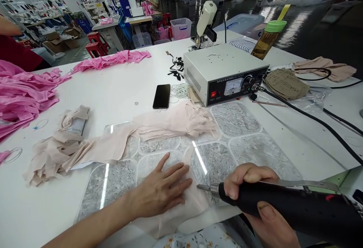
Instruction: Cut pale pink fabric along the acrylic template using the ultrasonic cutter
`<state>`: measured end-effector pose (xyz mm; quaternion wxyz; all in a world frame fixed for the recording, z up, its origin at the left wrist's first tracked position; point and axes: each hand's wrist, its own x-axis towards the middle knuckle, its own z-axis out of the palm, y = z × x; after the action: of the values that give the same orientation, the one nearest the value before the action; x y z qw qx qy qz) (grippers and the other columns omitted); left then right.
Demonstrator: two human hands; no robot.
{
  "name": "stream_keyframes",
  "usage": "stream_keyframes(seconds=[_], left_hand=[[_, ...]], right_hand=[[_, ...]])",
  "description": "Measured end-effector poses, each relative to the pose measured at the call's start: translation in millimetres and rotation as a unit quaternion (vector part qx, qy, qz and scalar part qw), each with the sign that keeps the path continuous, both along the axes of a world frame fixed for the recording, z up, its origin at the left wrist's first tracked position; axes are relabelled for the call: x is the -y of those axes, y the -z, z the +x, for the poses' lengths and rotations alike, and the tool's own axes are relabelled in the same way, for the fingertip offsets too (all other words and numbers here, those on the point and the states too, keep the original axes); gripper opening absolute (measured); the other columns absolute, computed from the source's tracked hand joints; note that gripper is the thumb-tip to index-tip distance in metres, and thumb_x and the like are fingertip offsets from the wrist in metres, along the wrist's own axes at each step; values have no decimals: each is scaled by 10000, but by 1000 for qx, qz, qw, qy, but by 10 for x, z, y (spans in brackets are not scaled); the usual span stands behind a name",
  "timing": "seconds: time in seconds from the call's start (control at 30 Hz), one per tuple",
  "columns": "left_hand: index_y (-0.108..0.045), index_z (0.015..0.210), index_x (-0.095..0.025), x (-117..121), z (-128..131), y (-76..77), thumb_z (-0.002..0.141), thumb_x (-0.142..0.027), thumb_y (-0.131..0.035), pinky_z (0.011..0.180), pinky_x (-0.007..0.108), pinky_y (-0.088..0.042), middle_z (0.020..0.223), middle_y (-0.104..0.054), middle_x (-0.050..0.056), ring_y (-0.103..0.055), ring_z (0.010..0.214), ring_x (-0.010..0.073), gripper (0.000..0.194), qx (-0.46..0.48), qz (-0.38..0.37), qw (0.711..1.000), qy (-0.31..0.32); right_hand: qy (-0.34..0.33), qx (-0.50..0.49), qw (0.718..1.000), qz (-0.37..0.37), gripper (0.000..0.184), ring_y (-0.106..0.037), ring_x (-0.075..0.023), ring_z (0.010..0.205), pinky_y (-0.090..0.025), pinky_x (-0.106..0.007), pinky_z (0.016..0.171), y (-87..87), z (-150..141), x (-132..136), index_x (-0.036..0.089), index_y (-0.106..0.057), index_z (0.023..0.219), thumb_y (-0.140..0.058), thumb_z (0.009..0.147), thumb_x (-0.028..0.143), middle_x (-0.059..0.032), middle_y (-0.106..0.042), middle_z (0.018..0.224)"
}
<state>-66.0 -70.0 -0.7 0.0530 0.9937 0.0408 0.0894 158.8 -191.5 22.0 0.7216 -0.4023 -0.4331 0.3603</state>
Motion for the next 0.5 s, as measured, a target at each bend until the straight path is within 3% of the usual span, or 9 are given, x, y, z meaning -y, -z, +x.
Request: stream_keyframes(seconds=[0.17,0.3,0.5], left_hand=[[-560,1288,-145,-32,19,-8,1012,-335,-479,1154,637,-213,1346,-571,163,-515,1290,293,344,3,0,1000,5],[-541,1312,-150,-63,27,3,1012,-329,-481,1158,629,-215,1341,-577,156,-499,1307,286,354,7,5,1000,11],[-516,1347,-146,-121,22,15,1004,-367,-494,1153,624,-233,1407,-520,165,-437,1360,309,409,-9,19,999,30]], right_hand=[[45,-48,997,37,143,-569,-143,609,-542,-351,558,14,-16,-146,260,-603,977,-578,861,341,-29,-539,847],[74,-45,991,98,145,-576,-125,645,-548,-338,605,127,-36,-351,251,-596,1011,-576,870,280,-21,-540,906],[97,-1,991,92,192,-570,-138,715,-534,-370,712,294,-82,-528,271,-541,1059,-572,870,274,-14,-557,947]])
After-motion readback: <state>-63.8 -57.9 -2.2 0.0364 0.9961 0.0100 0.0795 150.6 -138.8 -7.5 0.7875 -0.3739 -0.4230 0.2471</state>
